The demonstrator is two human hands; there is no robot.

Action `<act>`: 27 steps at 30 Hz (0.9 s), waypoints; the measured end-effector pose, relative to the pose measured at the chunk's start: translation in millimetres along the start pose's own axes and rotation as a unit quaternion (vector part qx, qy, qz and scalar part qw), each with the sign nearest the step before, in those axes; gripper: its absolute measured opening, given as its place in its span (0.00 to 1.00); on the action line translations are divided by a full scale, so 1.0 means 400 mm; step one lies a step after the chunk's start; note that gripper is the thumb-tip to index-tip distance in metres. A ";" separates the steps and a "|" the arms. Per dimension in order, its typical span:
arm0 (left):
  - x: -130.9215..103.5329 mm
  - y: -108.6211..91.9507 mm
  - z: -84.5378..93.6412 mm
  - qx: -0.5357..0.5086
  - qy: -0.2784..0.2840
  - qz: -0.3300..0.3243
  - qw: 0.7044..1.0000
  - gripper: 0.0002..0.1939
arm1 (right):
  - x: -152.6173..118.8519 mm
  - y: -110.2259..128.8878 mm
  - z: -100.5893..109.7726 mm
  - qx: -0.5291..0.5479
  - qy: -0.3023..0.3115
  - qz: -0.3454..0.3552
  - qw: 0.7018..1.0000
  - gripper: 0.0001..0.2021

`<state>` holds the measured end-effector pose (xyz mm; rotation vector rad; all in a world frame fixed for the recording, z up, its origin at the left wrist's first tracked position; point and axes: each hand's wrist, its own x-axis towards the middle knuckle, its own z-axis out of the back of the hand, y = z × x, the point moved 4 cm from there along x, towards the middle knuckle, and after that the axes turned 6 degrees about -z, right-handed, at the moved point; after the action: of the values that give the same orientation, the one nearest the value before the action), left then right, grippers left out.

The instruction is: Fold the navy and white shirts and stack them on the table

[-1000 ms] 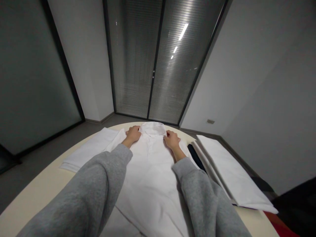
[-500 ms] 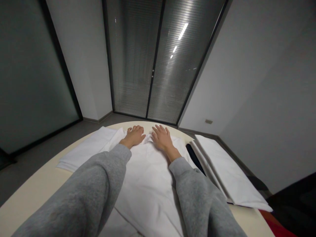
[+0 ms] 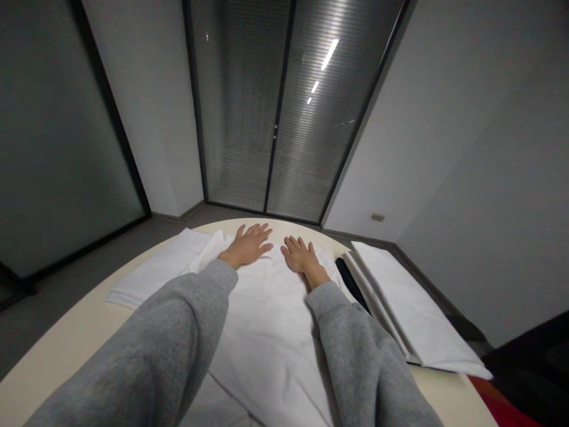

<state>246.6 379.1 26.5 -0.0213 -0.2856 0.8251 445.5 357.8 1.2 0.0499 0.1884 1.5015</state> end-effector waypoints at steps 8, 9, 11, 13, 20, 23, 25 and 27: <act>0.016 -0.077 -0.045 -0.024 0.120 -0.063 0.991 0.35 | 0.006 -0.007 0.002 0.010 -0.021 -0.053 0.998 0.35; 0.016 -0.076 -0.045 -0.024 0.121 -0.060 0.991 0.35 | 0.007 -0.010 0.003 0.012 -0.025 -0.063 0.998 0.35; 0.015 -0.074 -0.042 -0.026 0.122 -0.057 0.991 0.36 | 0.009 -0.013 0.005 0.014 -0.030 -0.077 0.996 0.35; 0.013 -0.073 -0.040 -0.030 0.119 -0.057 0.991 0.35 | 0.011 -0.017 0.009 0.015 -0.034 -0.082 0.996 0.35; 0.007 -0.067 -0.048 -0.053 0.077 -0.047 0.994 0.32 | 0.003 -0.031 0.037 0.013 -0.047 -0.072 0.996 0.34; 0.008 -0.061 -0.058 -0.057 0.050 -0.045 0.996 0.32 | -0.023 -0.015 0.062 0.002 -0.074 -0.077 0.994 0.33; 0.009 -0.059 -0.062 -0.053 0.040 -0.045 0.997 0.32 | -0.060 0.016 0.084 -0.011 -0.110 -0.079 0.991 0.33; 0.008 -0.058 -0.063 -0.046 0.037 -0.047 0.997 0.32 | -0.120 0.066 0.108 -0.026 -0.141 -0.057 0.988 0.32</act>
<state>272.0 368.0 6.0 -0.1227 -0.2528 0.7150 423.4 315.7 52.0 0.2056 -0.0748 1.3670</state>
